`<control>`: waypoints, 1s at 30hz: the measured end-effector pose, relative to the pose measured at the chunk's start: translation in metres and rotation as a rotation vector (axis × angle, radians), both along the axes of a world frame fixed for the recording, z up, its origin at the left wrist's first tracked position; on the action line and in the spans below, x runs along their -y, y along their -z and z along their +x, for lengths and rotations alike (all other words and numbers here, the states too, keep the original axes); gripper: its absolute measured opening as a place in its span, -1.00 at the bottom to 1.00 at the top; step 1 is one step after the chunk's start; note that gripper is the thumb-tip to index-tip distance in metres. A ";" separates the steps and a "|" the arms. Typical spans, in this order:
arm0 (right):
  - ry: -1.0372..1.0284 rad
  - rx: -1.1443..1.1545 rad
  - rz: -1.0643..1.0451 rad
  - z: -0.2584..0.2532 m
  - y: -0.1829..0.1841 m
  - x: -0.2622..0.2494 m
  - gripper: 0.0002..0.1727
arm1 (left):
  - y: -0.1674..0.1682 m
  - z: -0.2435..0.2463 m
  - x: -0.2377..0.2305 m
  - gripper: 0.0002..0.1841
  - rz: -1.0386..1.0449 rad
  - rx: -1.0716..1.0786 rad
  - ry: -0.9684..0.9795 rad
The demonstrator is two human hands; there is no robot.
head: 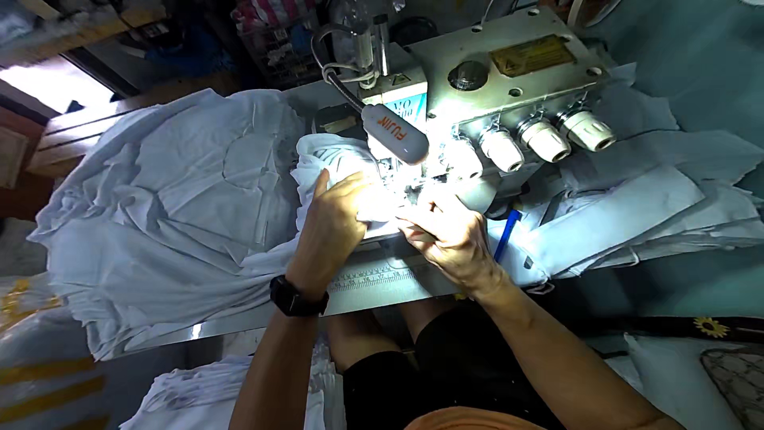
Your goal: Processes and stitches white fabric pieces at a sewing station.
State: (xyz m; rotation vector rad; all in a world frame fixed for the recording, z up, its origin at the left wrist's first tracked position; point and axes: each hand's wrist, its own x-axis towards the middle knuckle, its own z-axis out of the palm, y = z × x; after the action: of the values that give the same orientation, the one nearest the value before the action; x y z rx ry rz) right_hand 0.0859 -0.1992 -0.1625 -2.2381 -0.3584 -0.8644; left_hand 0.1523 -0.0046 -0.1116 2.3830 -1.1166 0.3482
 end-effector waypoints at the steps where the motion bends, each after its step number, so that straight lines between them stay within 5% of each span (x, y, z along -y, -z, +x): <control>1: 0.012 0.042 0.077 -0.005 0.008 -0.003 -0.81 | 0.000 0.004 0.003 -0.70 -0.013 0.014 -0.007; 5: -0.045 -0.024 0.364 -0.036 0.062 -0.028 -0.78 | -0.004 0.044 0.025 -0.80 -0.029 0.011 -0.206; 8: -0.119 -0.198 0.270 -0.043 0.089 -0.031 -0.74 | -0.016 0.058 0.035 -0.74 0.065 -0.159 -0.394; 14: -0.121 -0.287 0.279 -0.035 0.038 -0.003 -0.35 | 0.003 -0.025 0.016 -0.80 -0.088 -0.043 -0.410; 19: 0.017 -0.096 0.030 -0.020 -0.014 -0.003 -0.67 | 0.038 -0.076 0.025 -0.56 -0.246 0.057 -0.592; 24: 0.190 -0.175 -0.259 -0.013 -0.043 -0.023 -0.70 | 0.055 -0.083 0.034 -0.38 -0.234 0.092 -0.668; 30: 0.148 -0.147 -0.300 -0.001 -0.045 -0.039 -0.80 | 0.057 -0.084 0.031 -0.40 -0.125 0.184 -0.725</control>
State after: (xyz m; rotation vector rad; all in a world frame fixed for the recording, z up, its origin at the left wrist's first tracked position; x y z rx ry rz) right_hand 0.0845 -0.1600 -0.1177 -2.6167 -0.2704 -0.7547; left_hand 0.0679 -0.0360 -0.1687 2.5995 -0.2381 0.8588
